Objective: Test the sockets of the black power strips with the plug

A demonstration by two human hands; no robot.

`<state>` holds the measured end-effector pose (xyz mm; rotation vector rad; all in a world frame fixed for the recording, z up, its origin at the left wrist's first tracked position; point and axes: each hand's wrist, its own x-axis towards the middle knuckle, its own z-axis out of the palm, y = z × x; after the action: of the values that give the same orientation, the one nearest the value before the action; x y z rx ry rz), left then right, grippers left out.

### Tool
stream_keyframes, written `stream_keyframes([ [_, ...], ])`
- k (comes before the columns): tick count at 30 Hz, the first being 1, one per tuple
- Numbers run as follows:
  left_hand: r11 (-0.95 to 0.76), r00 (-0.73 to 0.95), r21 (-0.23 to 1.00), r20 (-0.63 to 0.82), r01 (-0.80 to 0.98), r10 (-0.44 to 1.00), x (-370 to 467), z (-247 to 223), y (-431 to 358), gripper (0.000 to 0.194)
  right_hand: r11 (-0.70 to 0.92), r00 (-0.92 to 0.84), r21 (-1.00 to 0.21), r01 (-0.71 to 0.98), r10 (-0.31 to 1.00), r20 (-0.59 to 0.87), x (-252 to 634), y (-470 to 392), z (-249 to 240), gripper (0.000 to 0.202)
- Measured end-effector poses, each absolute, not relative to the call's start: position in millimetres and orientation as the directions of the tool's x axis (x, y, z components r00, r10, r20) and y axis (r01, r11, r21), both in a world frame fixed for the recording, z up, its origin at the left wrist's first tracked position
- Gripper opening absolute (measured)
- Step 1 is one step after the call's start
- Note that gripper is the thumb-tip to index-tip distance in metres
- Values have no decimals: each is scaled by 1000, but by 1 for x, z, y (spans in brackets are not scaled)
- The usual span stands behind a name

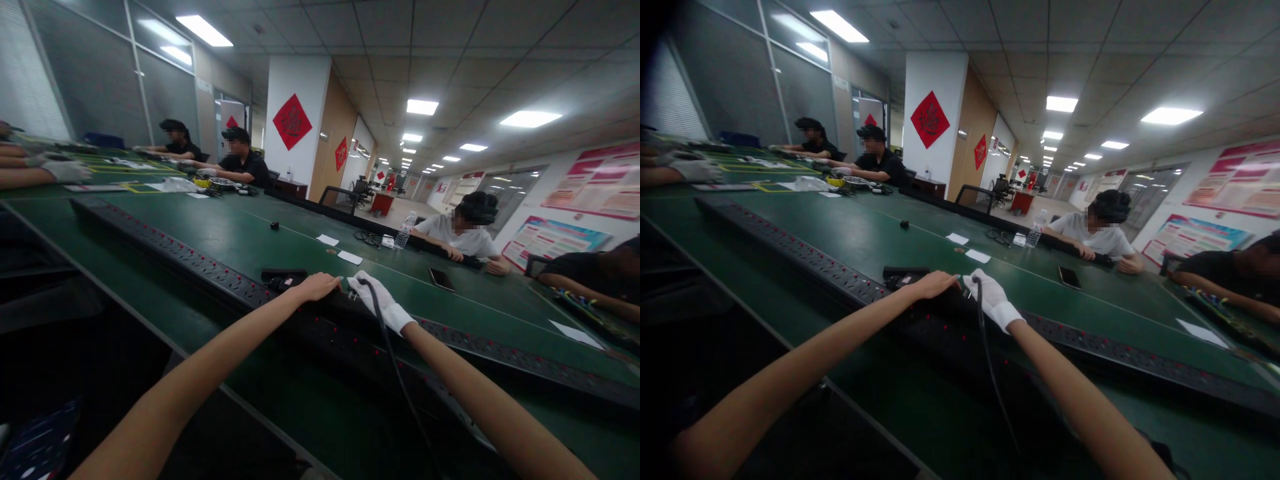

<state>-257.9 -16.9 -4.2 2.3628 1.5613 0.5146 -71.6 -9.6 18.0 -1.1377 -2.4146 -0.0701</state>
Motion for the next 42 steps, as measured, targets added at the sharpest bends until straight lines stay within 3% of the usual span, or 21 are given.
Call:
stream_keyframes([
  [9, -328, 312, 392, 106, 859, 944, -257, -10, -11, 30, 518, -481, 23, 855, 775, 411, -87, -25, 9, 36],
  [15, -305, 289, 495, 110, 814, 951, -259, -11, -10, 30, 597, -592, 132, 792, 694, 410, -87, -36, 6, 38],
  [20, -277, 255, 616, 126, 737, 959, -260, -9, -12, 30, 633, -628, 145, 761, 662, 409, -82, -32, 3, 39],
  [28, -274, 237, 852, 183, 447, 954, -253, -9, -7, 44, 645, -622, 110, 757, 657, 426, -78, -29, -2, 40],
  [32, -199, 170, 947, 158, 253, 973, -252, -10, 2, 32, 641, -618, 106, 760, 662, 424, -78, -30, -2, 40],
  [36, -87, 190, 993, 71, 80, 979, -259, -8, 7, 30, 639, -614, 100, 763, 667, 423, -78, -31, 0, 42],
  [42, 90, 361, 990, -43, -113, 932, -262, 2, 0, 29, 638, -608, 91, 765, 668, 430, -78, -32, -1, 40],
])
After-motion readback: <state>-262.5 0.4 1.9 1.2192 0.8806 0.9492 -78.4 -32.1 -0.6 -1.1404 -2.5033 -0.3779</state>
